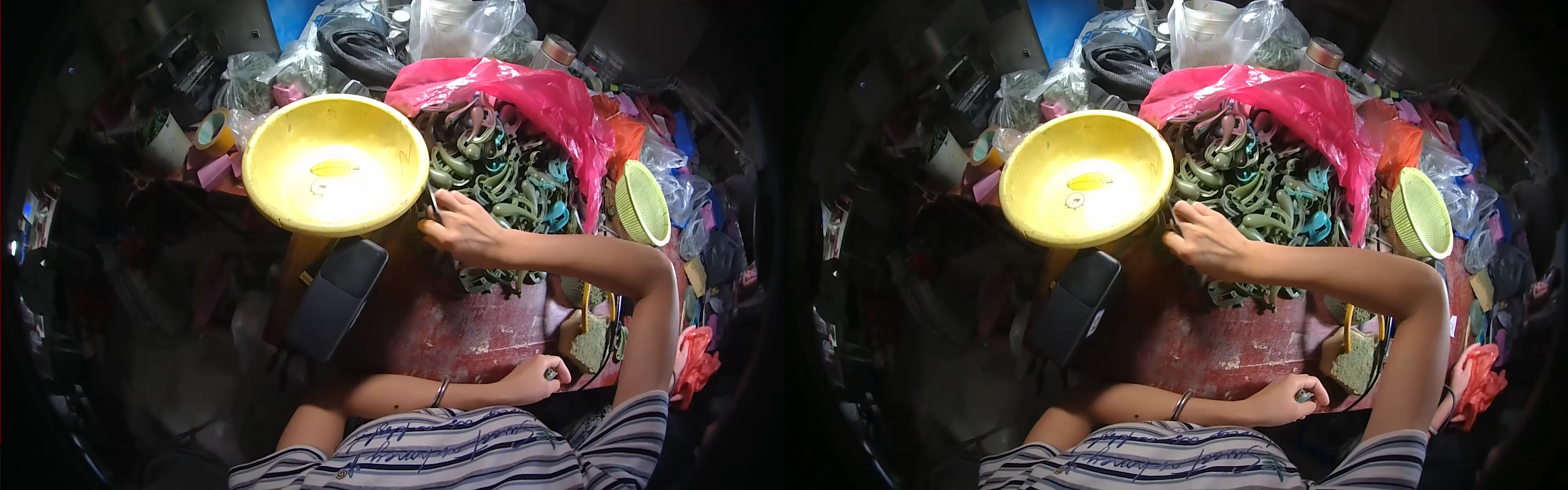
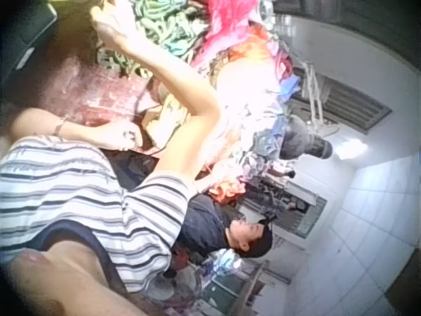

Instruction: The recorder uses a soldering iron to melt or weld plastic hair clip components and places them in a plastic bag.

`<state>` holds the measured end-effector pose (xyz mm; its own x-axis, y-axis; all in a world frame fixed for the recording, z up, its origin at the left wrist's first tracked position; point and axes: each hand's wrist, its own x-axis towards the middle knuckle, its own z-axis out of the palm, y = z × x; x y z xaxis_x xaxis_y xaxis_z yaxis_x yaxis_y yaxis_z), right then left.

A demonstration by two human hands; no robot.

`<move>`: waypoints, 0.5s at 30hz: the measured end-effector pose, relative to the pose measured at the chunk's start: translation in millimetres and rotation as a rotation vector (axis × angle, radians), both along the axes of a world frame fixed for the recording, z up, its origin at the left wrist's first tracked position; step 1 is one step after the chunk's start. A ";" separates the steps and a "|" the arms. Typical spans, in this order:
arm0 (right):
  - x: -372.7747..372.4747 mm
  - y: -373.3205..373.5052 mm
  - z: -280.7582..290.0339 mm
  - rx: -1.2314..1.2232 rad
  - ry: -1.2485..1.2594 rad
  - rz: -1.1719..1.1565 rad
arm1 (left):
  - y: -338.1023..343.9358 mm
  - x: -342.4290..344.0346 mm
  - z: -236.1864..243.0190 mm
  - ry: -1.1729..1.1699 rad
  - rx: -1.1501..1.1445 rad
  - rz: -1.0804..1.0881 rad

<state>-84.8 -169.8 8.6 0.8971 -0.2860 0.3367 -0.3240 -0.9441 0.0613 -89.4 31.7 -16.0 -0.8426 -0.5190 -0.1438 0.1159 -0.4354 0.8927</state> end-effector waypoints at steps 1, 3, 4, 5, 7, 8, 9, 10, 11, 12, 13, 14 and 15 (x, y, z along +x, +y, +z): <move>-4.4 4.7 0.3 0.036 0.001 -0.043 | 0.1 0.5 0.5 -0.012 -0.038 0.016; -16.6 12.1 4.7 0.058 -0.010 -0.050 | -2.1 1.0 3.1 -0.041 -0.048 -0.005; -22.7 15.2 6.0 0.073 -0.021 -0.054 | -1.2 1.2 2.0 -0.039 -0.045 -0.014; -27.5 19.0 4.9 0.110 -0.030 -0.079 | -0.1 1.6 -0.1 -0.030 -0.017 -0.004; -37.2 25.5 8.9 0.157 -0.063 -0.091 | -4.3 5.7 7.5 -0.035 0.008 -0.042; -40.1 29.0 10.2 0.202 -0.106 -0.087 | -3.7 6.4 7.3 -0.029 0.010 -0.052; -41.5 34.2 9.7 0.191 -0.117 -0.123 | -3.8 5.3 5.5 -0.023 -0.066 0.008; -43.8 37.2 5.5 0.206 -0.121 -0.145 | -4.2 4.4 4.1 -0.018 -0.142 0.070; -44.2 38.8 0.1 0.193 -0.159 -0.165 | -4.9 3.7 3.4 -0.017 -0.143 0.066; -41.3 40.7 -0.9 0.176 -0.199 -0.188 | -5.0 3.7 2.6 -0.022 -0.155 0.062; -38.4 41.4 -0.8 0.170 -0.202 -0.195 | -5.8 3.5 2.5 -0.027 -0.170 0.059; -34.3 40.9 0.4 0.154 -0.208 -0.232 | -7.4 3.1 3.3 -0.032 -0.186 0.054; -30.0 42.2 1.7 0.142 -0.213 -0.274 | -7.5 2.9 3.6 -0.033 -0.190 0.041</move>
<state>-114.8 -127.5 10.3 0.6952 -0.5628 0.4471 -0.5570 -0.8150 -0.1599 -86.6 24.1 -12.4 -0.8167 -0.5732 -0.0673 0.0988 -0.2538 0.9622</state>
